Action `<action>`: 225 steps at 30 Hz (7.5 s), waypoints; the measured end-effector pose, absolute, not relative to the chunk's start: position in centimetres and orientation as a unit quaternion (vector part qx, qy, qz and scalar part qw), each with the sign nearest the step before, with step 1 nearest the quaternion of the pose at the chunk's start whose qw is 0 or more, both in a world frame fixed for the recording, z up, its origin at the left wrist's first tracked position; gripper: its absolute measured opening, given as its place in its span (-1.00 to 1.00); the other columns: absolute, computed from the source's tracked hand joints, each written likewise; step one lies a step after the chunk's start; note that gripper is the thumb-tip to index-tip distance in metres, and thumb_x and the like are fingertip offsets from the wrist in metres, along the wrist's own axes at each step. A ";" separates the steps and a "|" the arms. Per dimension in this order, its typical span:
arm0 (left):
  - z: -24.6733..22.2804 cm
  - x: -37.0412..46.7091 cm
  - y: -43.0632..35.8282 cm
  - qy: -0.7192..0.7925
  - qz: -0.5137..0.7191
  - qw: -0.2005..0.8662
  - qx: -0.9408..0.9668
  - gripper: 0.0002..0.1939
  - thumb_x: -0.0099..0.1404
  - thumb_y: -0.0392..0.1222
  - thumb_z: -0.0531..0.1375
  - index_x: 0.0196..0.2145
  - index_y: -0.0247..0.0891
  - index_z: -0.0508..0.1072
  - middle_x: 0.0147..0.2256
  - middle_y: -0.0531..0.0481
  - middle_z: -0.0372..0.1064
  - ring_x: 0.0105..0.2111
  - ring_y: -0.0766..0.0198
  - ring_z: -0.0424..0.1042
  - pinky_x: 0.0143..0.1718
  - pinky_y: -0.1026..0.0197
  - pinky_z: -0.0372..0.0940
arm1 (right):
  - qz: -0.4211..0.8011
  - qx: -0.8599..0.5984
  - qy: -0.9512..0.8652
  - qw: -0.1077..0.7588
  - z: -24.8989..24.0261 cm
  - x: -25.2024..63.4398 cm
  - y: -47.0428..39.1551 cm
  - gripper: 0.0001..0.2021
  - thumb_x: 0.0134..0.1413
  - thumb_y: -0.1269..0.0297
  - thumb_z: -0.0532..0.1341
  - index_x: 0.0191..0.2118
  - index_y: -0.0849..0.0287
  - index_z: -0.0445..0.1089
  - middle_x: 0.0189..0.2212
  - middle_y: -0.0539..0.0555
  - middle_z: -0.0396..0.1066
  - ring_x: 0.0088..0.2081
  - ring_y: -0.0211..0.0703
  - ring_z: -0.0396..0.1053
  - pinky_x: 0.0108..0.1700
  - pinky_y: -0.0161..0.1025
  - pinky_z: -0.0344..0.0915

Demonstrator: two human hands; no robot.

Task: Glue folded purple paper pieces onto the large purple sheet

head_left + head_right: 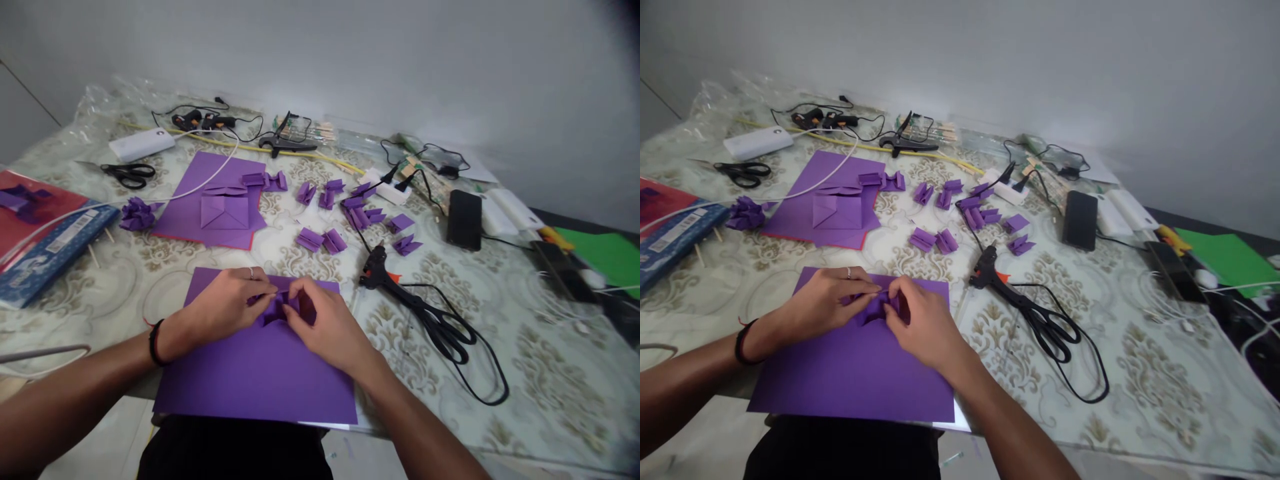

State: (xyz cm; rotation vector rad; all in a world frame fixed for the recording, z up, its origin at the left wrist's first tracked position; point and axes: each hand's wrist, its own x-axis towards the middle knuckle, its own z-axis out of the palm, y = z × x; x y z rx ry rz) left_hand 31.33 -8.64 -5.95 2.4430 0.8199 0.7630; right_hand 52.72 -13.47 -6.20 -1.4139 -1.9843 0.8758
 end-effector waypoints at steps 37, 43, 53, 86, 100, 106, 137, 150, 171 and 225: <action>-6.0 31.7 -9.3 0.249 0.320 0.122 0.906 -0.86 0.43 -0.34 0.27 -0.26 -0.25 0.66 0.16 -0.23 0.40 0.14 -0.05 0.36 0.17 -0.16 0.41 | 0.354 -0.595 -0.609 0.387 -6.8 53.1 -12.8 -0.86 0.32 0.17 0.19 -0.12 0.07 0.26 -0.52 -0.12 0.33 -0.48 -0.18 0.39 -0.36 -0.24 0.29; -5.8 31.5 -9.3 0.245 0.323 0.116 0.907 -0.87 0.43 -0.35 0.27 -0.24 -0.23 0.65 0.16 -0.20 0.40 0.12 -0.03 0.37 0.15 -0.17 0.41 | 0.342 -0.622 -0.622 0.331 -6.4 54.0 -12.3 -0.67 0.32 0.07 0.20 -0.45 0.10 0.29 -0.60 -0.05 0.38 -0.53 -0.20 0.34 -0.40 -0.25 0.20; -5.8 31.5 -9.1 0.223 0.320 0.152 0.908 -0.85 0.41 -0.37 0.26 -0.27 -0.21 0.64 0.16 -0.22 0.34 0.12 -0.03 0.38 0.14 -0.14 0.39 | 0.406 -0.580 -0.643 0.292 -6.5 53.9 -12.4 -0.63 0.27 0.15 0.16 -0.56 0.15 0.27 -0.63 -0.08 0.20 -0.53 -0.28 0.13 -0.44 -0.29 0.02; -4.9 31.6 -9.0 0.406 0.288 0.518 0.696 -0.82 0.40 -0.08 0.28 -0.27 -0.25 0.51 -0.28 0.01 0.48 -0.25 0.23 0.46 -0.18 0.18 0.36 | 0.352 -0.517 -0.686 0.372 -5.6 53.4 -13.1 -0.63 0.43 0.12 0.14 -0.46 0.10 0.22 -0.54 -0.07 0.31 -0.47 -0.25 0.32 -0.34 -0.28 0.21; -5.1 31.8 -9.2 0.378 0.321 0.614 0.614 -0.58 0.23 -0.19 0.41 0.02 -0.18 0.42 -0.31 0.08 0.47 -0.28 0.23 0.51 -0.14 0.15 0.44 | 0.481 -0.515 -0.598 0.383 -6.3 53.4 -12.8 -0.59 0.21 0.03 0.37 -0.51 0.12 0.25 -0.60 -0.11 0.30 -0.52 -0.27 0.28 -0.41 -0.30 0.21; -4.7 31.7 -8.8 0.376 0.231 0.587 0.678 -0.72 0.42 -0.03 0.25 -0.37 -0.27 0.48 -0.42 0.06 0.39 -0.37 0.29 0.37 -0.32 0.25 0.26 | 0.471 -0.513 -0.599 0.395 -6.3 53.4 -12.7 -0.55 0.17 -0.07 0.40 -0.51 0.12 0.29 -0.55 -0.08 0.32 -0.48 -0.25 0.27 -0.39 -0.29 0.20; -3.8 31.5 -9.1 0.327 0.182 0.682 0.628 -0.62 0.42 0.07 0.28 -0.38 -0.31 0.55 -0.47 -0.03 0.54 -0.48 0.28 0.51 -0.38 0.23 0.44 | 0.615 -0.428 -0.524 0.405 -5.5 53.2 -13.0 -0.54 0.17 -0.15 0.36 -0.44 0.11 0.28 -0.59 -0.12 0.30 -0.56 -0.31 0.29 -0.45 -0.32 0.29; -5.0 31.7 -9.3 0.342 0.175 0.685 0.619 -0.78 0.38 -0.06 0.33 -0.29 -0.28 0.61 -0.44 0.01 0.58 -0.47 0.29 0.54 -0.36 0.27 0.45 | 0.602 -0.444 -0.533 0.396 -5.7 52.9 -13.2 -0.53 0.15 -0.14 0.38 -0.46 0.10 0.24 -0.59 -0.12 0.28 -0.54 -0.30 0.27 -0.44 -0.32 0.22; -4.9 31.1 -9.2 0.328 0.187 0.669 0.641 -0.61 0.47 0.01 0.25 -0.44 -0.32 0.52 -0.53 0.02 0.49 -0.53 0.32 0.47 -0.46 0.32 0.32 | 0.606 -0.421 -0.563 0.372 -5.5 53.2 -13.2 -0.58 0.21 -0.09 0.34 -0.41 0.13 0.27 -0.54 -0.11 0.21 -0.50 -0.29 0.16 -0.43 -0.29 0.08; -6.7 30.7 -7.1 0.413 0.205 0.513 0.724 -0.71 0.42 -0.08 0.12 -0.38 -0.25 0.52 -0.48 0.03 0.49 -0.49 0.26 0.45 -0.42 0.30 0.27 | 0.097 -0.598 -0.763 0.226 -7.4 58.3 -1.9 -0.82 0.19 0.40 0.32 -0.09 0.13 0.54 -0.07 0.20 0.50 0.03 0.13 0.39 0.12 0.00 0.28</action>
